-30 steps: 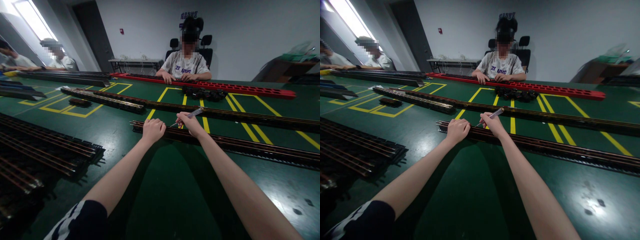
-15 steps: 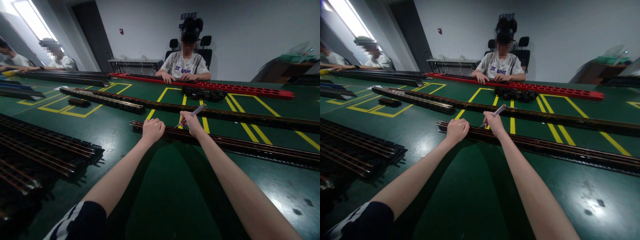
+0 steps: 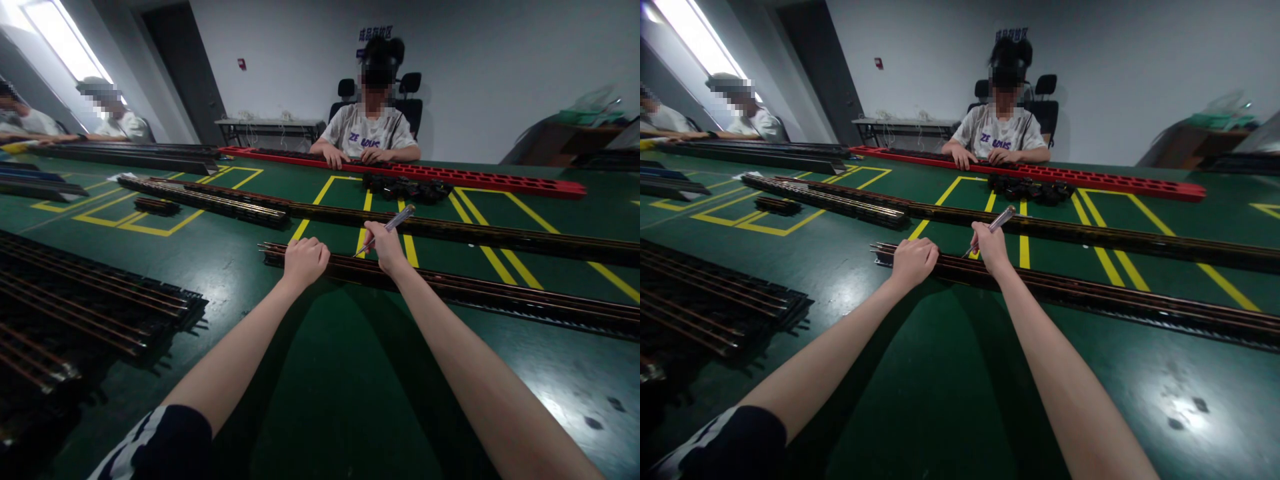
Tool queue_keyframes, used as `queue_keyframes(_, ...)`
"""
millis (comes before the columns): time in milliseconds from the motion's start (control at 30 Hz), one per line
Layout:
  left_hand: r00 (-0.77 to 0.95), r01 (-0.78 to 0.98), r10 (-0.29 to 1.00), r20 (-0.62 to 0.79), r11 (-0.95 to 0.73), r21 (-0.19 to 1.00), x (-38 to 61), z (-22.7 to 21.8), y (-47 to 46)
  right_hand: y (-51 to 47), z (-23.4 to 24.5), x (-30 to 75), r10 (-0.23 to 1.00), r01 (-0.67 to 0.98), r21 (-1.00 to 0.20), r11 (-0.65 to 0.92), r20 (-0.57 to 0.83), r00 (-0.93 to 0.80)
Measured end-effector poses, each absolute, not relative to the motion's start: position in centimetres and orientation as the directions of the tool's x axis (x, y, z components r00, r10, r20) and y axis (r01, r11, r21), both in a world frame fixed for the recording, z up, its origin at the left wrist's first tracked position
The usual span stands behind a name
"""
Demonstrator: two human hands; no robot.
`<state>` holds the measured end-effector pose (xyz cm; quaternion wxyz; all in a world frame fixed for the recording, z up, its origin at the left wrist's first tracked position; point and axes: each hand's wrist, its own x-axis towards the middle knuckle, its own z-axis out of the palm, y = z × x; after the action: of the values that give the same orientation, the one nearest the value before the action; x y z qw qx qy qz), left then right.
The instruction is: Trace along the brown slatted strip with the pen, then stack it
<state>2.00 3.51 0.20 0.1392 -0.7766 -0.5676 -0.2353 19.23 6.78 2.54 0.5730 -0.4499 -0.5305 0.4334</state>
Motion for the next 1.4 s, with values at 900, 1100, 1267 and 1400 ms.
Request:
queue_keyframes(900, 0.391, 0.886, 0.747, 0.537, -0.463, -0.002, 4.1, 0.0, 2.8, 6.8, 2.7, 19.0, 0.964, 0.017, -0.97, 0.241, 0.242, 0.111)
queue_keyframes(1100, 0.353, 0.9, 0.77, 0.531, -0.434, 0.032, 4.1, 0.0, 2.9, 6.6, 2.7, 19.1, 0.963, 0.05, -0.97, 0.237, 0.241, 0.119)
queue_keyframes(1267, 0.332, 0.91, 0.788, 0.518, -0.411, 0.042, 4.2, 0.2, 2.9, 6.1, 3.0, 19.0, 0.959, 0.132, -0.962, 0.24, 0.256, 0.123)
queue_keyframes(1400, 0.269, 0.936, 0.828, 0.492, -0.345, 0.068, 3.8, 0.4, 3.1, 5.7, 3.2, 18.7, 0.962, 0.168, -0.954, 0.247, 0.263, 0.078)
